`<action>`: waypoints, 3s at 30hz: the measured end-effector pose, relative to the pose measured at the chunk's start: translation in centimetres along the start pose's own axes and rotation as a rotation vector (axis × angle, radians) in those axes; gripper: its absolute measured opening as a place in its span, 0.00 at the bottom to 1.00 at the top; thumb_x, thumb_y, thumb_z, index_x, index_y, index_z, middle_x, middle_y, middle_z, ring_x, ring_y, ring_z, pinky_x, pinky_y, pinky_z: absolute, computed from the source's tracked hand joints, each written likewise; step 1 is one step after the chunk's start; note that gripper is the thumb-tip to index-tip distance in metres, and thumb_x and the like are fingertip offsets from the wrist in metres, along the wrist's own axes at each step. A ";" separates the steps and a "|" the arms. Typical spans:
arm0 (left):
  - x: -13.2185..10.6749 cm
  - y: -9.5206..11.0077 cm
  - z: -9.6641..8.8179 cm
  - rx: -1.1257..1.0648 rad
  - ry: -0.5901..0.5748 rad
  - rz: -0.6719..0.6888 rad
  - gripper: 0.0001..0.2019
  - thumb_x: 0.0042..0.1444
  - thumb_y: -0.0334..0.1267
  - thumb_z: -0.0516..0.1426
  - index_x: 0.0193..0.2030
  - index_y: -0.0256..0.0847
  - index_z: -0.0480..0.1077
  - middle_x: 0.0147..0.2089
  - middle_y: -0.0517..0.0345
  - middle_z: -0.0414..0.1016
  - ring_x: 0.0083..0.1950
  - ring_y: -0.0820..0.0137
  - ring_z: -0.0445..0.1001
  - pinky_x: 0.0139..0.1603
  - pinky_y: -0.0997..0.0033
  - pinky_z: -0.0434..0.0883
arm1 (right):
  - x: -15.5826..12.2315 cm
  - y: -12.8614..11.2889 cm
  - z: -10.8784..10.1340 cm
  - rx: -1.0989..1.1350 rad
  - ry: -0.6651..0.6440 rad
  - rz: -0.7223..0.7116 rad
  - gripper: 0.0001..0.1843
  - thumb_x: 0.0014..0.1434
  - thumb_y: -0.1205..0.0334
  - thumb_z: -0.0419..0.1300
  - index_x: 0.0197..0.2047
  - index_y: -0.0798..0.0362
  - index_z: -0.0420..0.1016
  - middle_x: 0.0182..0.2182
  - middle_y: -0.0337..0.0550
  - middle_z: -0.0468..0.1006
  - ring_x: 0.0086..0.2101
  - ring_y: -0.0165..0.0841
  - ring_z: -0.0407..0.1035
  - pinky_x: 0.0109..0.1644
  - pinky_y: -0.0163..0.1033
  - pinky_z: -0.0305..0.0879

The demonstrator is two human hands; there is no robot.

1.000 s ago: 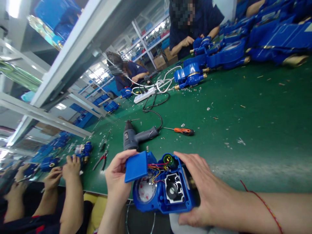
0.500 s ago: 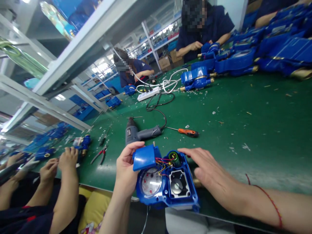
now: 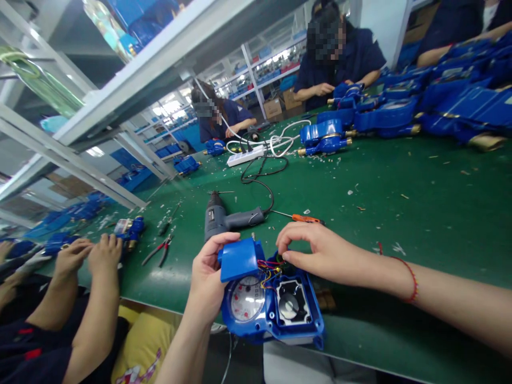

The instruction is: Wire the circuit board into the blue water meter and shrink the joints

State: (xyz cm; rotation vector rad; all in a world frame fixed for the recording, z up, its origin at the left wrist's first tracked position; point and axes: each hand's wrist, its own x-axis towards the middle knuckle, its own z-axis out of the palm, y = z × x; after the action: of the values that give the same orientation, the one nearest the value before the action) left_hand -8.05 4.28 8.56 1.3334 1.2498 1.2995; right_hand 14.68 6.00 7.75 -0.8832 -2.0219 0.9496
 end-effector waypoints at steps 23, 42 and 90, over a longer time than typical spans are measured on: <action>-2.4 -0.1 -0.3 0.153 0.043 0.122 0.14 0.46 0.32 0.66 0.41 0.47 0.77 0.32 0.64 0.80 0.28 0.76 0.75 0.29 0.84 0.72 | -4.9 -3.9 0.2 -0.404 -0.272 -0.094 0.10 0.60 0.70 0.50 0.30 0.54 0.70 0.29 0.42 0.65 0.30 0.33 0.56 0.35 0.42 0.51; -5.5 -2.6 -0.8 -0.022 0.035 -0.059 0.28 0.49 0.34 0.62 0.58 0.49 0.63 0.52 0.55 0.74 0.51 0.63 0.74 0.49 0.70 0.71 | -2.2 -5.0 1.9 -0.639 -0.164 0.214 0.10 0.53 0.70 0.64 0.22 0.54 0.71 0.30 0.39 0.68 0.34 0.34 0.58 0.37 0.41 0.49; -5.7 -3.5 -0.1 -0.012 0.210 -0.144 0.24 0.42 0.36 0.66 0.49 0.44 0.72 0.48 0.56 0.76 0.45 0.65 0.74 0.35 0.78 0.70 | -1.9 -4.0 2.5 -0.875 -0.177 -0.051 0.11 0.58 0.63 0.61 0.24 0.55 0.69 0.28 0.43 0.66 0.32 0.34 0.54 0.36 0.43 0.44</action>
State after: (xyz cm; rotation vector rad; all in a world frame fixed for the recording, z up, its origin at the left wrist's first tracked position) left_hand -8.20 -0.93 4.37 1.0984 1.4513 1.3673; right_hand 12.55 1.64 9.33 -1.1993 -2.6343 0.0608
